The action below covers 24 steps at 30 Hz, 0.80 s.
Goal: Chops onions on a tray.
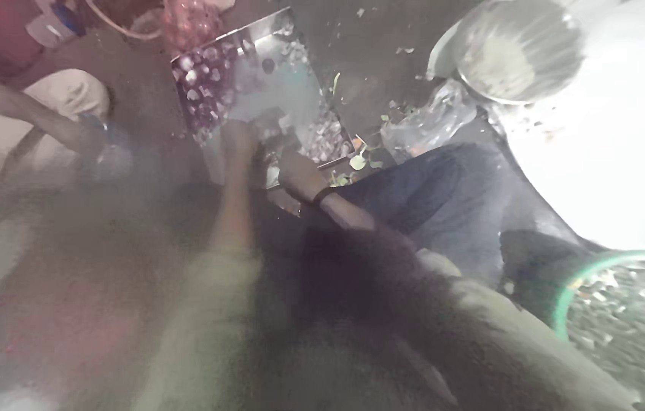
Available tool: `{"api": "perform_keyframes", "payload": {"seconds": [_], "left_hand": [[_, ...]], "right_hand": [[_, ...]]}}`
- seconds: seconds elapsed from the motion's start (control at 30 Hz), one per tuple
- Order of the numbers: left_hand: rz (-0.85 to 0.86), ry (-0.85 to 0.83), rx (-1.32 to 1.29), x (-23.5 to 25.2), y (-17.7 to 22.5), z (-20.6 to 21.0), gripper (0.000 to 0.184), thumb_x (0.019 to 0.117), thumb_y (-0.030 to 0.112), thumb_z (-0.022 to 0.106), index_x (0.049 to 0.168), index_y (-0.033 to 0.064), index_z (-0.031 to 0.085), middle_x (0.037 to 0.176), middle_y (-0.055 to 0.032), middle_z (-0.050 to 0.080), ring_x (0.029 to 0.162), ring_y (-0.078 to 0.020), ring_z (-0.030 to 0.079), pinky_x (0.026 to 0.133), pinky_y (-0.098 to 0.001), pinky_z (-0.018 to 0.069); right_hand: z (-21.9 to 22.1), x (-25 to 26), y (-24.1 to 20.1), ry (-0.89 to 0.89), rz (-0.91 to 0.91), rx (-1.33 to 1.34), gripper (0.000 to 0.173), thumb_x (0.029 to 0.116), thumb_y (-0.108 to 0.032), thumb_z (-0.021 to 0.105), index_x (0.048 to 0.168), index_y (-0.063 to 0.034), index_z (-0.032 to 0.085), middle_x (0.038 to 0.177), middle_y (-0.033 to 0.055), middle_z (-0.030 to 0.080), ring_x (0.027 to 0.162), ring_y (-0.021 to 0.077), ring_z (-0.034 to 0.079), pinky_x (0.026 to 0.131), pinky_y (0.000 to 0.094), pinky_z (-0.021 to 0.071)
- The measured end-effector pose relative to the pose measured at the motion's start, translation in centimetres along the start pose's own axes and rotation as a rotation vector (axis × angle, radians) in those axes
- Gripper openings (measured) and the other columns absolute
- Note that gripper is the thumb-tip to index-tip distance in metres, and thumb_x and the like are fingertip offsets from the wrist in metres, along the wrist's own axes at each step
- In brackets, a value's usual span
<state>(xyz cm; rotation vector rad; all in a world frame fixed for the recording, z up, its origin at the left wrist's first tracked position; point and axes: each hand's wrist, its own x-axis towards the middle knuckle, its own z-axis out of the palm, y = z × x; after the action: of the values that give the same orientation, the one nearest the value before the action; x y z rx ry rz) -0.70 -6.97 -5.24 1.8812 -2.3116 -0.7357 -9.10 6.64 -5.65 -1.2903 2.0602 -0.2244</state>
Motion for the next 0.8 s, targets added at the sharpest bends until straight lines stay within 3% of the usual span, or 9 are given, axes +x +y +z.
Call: {"api": "perform_keyframes", "payload": {"seconds": [0.07, 0.13, 0.23, 0.3, 0.4, 0.5, 0.63, 0.7, 0.8], "left_hand": [[0.003, 0.007, -0.011, -0.4, 0.0, -0.2, 0.024, 0.0961, 0.019, 0.066, 0.107, -0.0013, 0.075, 0.113, -0.0239, 0.072, 0.109, -0.0394, 0.069, 0.099, -0.0605, 0.0523], [0.011, 0.000, 0.019, -0.7, 0.0, -0.3, 0.024, 0.0963, 0.019, 0.066, 0.107, 0.0000, 0.075, 0.115, -0.0241, 0.072, 0.113, -0.0411, 0.067, 0.101, -0.0614, 0.0505], [0.005, 0.012, 0.032, -0.6, 0.2, -0.1, 0.023, 0.0950, 0.017, 0.067, 0.110, 0.0029, 0.076, 0.119, -0.0218, 0.072, 0.117, -0.0400, 0.066, 0.103, -0.0606, 0.0506], [0.010, 0.025, 0.015, -0.3, -0.3, 0.0, 0.024, 0.0932, 0.017, 0.069, 0.112, 0.0028, 0.076, 0.120, -0.0218, 0.071, 0.117, -0.0397, 0.066, 0.103, -0.0607, 0.0512], [0.030, 0.044, 0.042, 0.2, -1.1, 0.6, 0.025, 0.0922, 0.020, 0.072, 0.109, 0.0029, 0.076, 0.119, -0.0208, 0.071, 0.116, -0.0382, 0.067, 0.102, -0.0591, 0.0520], [0.021, 0.018, 0.031, 0.0, -0.6, 0.4, 0.021, 0.0919, 0.015, 0.071, 0.109, 0.0042, 0.076, 0.118, -0.0199, 0.072, 0.115, -0.0372, 0.068, 0.102, -0.0584, 0.0517], [0.025, 0.040, -0.004, 0.5, -1.4, 1.0, 0.016, 0.0875, 0.011, 0.070, 0.101, 0.0070, 0.078, 0.110, -0.0159, 0.075, 0.107, -0.0355, 0.071, 0.096, -0.0609, 0.0545], [0.040, 0.049, 0.015, 0.6, -1.2, 1.1, 0.017, 0.0891, 0.013, 0.070, 0.102, 0.0052, 0.078, 0.114, -0.0180, 0.074, 0.112, -0.0378, 0.069, 0.100, -0.0608, 0.0525], [0.039, 0.006, 0.049, 0.2, -0.5, 0.6, 0.019, 0.0948, 0.014, 0.066, 0.106, 0.0016, 0.076, 0.116, -0.0227, 0.072, 0.115, -0.0404, 0.067, 0.102, -0.0614, 0.0504]], "right_hand": [[0.0, -1.0, 0.2, 0.002, -0.017, 0.009, 0.033, 0.0980, -0.022, 0.060, 0.123, -0.0007, 0.056, 0.101, 0.0214, 0.069, 0.090, 0.0402, 0.071, 0.072, 0.0602, 0.0572], [1.2, -2.5, 1.6, 0.083, -0.116, 0.048, 0.026, 0.0997, -0.026, 0.062, 0.108, -0.0010, 0.064, 0.089, 0.0213, 0.067, 0.080, 0.0409, 0.070, 0.062, 0.0602, 0.0561], [1.9, -2.7, 2.3, 0.108, -0.153, 0.033, 0.025, 0.1017, -0.025, 0.060, 0.106, -0.0016, 0.065, 0.091, 0.0212, 0.068, 0.081, 0.0407, 0.070, 0.063, 0.0598, 0.0568], [2.4, -2.5, 2.7, 0.130, -0.171, 0.039, 0.018, 0.0974, -0.019, 0.065, 0.104, -0.0019, 0.066, 0.094, 0.0222, 0.067, 0.083, 0.0423, 0.069, 0.063, 0.0614, 0.0562], [2.5, -1.4, 2.3, 0.118, -0.156, 0.025, 0.023, 0.0981, -0.019, 0.062, 0.112, -0.0009, 0.064, 0.101, 0.0238, 0.067, 0.090, 0.0433, 0.069, 0.068, 0.0623, 0.0568], [1.0, 1.6, 0.9, -0.051, -0.096, -0.042, 0.034, 0.1022, -0.021, 0.052, 0.127, 0.0018, 0.058, 0.120, 0.0235, 0.066, 0.108, 0.0398, 0.068, 0.085, 0.0589, 0.0569], [0.9, 3.7, 0.1, 0.001, -0.043, -0.003, 0.047, 0.1004, -0.025, 0.057, 0.138, 0.0014, 0.052, 0.122, 0.0258, 0.066, 0.108, 0.0424, 0.069, 0.085, 0.0615, 0.0573], [0.2, 2.4, 0.0, -0.004, -0.032, -0.003, 0.044, 0.0984, -0.023, 0.060, 0.136, -0.0001, 0.054, 0.119, 0.0242, 0.067, 0.103, 0.0407, 0.070, 0.081, 0.0603, 0.0578], [0.6, -0.6, 1.4, 0.023, -0.079, -0.026, 0.033, 0.1008, -0.025, 0.058, 0.121, 0.0006, 0.060, 0.101, 0.0225, 0.068, 0.092, 0.0407, 0.071, 0.074, 0.0597, 0.0576]]}}
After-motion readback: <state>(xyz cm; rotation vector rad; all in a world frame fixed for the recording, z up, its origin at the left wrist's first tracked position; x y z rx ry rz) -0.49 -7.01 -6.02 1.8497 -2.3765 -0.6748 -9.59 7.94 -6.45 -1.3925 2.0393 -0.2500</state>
